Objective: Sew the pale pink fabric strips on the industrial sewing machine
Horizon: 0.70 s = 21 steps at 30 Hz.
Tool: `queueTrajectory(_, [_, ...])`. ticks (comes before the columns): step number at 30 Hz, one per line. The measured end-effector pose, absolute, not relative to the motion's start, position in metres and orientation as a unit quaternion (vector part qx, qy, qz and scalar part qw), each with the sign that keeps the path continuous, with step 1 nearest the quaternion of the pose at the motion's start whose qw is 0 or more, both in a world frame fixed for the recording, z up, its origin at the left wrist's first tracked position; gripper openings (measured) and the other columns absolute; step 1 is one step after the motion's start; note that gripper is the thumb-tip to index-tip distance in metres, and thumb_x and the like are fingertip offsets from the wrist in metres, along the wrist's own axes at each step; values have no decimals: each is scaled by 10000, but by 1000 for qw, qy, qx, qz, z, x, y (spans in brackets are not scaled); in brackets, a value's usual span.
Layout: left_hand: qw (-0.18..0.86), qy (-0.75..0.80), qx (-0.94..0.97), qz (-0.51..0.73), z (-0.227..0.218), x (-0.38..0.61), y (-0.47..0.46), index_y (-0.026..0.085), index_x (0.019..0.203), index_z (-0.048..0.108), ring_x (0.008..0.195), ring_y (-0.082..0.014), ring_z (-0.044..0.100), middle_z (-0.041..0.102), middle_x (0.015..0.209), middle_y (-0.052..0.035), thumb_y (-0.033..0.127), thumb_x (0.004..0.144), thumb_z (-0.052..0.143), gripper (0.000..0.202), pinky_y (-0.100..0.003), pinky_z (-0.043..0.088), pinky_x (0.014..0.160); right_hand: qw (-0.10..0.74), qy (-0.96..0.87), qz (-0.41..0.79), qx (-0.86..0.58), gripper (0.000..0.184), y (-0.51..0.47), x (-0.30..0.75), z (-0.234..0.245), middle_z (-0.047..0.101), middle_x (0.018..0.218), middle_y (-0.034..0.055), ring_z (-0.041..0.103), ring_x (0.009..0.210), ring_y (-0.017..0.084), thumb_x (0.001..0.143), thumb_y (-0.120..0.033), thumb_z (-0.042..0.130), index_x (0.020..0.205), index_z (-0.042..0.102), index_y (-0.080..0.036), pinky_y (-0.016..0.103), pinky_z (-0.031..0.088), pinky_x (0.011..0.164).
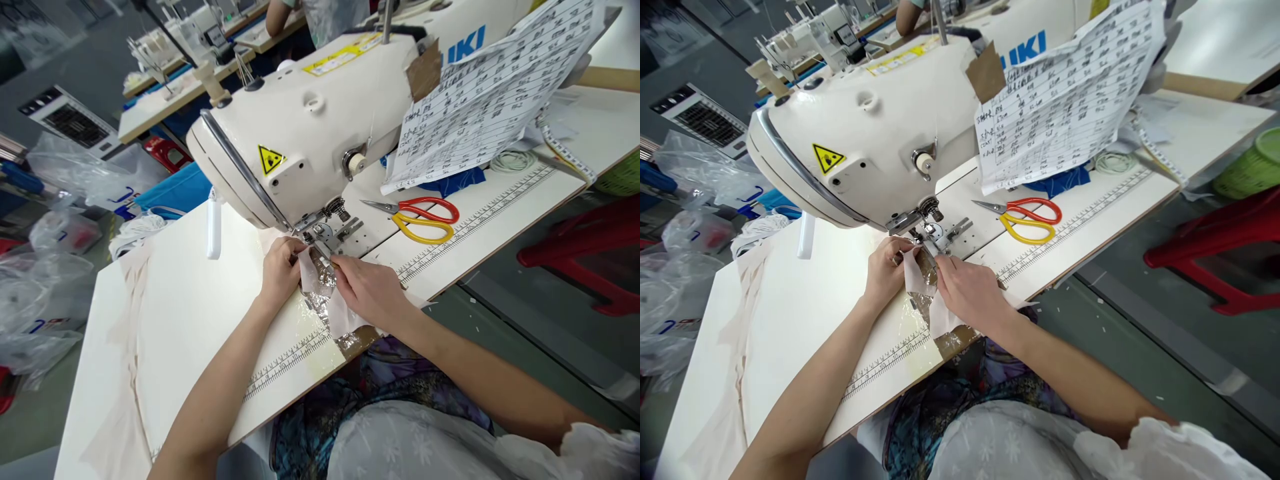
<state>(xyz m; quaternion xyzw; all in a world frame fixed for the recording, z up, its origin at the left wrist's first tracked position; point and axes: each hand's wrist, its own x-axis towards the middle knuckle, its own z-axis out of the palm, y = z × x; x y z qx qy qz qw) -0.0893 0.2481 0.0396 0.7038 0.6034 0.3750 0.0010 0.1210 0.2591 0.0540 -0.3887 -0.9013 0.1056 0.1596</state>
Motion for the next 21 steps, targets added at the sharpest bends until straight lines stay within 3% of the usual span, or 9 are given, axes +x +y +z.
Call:
queueTrajectory(4, [-77,563,761,314,41,-90,247,206,855,599,844,-184,619,673,900,-58,160,928,520,117,-335,543,733,167,-899,115,-388,329,259,120,55,771,1012,102,716,728,194,1036,-245,352,1213,617,-162,268,335,484])
queueTrajectory(8, [-69,553,792,248,50,-89,243,194,909,637,881,-204,616,667,964,-85,164,939,491,152,-366,574,757,198,-884,156,-394,313,249,130,58,768,991,136,719,781,235,1008,-200,387,1210,612,-119,284,368,527])
queueTrajectory(13, [-31,532,821,207,59,-89,233,168,1032,671,984,-227,606,634,1054,-120,162,975,423,255,-394,598,788,223,-884,220,-348,240,220,179,63,721,748,45,634,551,169,958,-164,380,1007,614,-175,273,394,474])
queueTrajectory(17, [-60,562,809,163,57,-79,226,135,1081,683,960,-253,584,629,1071,-143,158,979,415,289,-438,598,788,234,-864,339,-290,288,189,223,66,696,791,9,616,539,138,951,-108,361,1109,568,-233,243,404,454])
queueTrajectory(21, [-94,599,783,143,53,-61,221,113,1135,671,967,-273,574,635,1111,-160,126,972,377,336,-457,595,792,236,-858,358,-282,316,167,245,63,688,795,-8,652,583,133,928,-88,405,1126,564,-277,219,447,470])
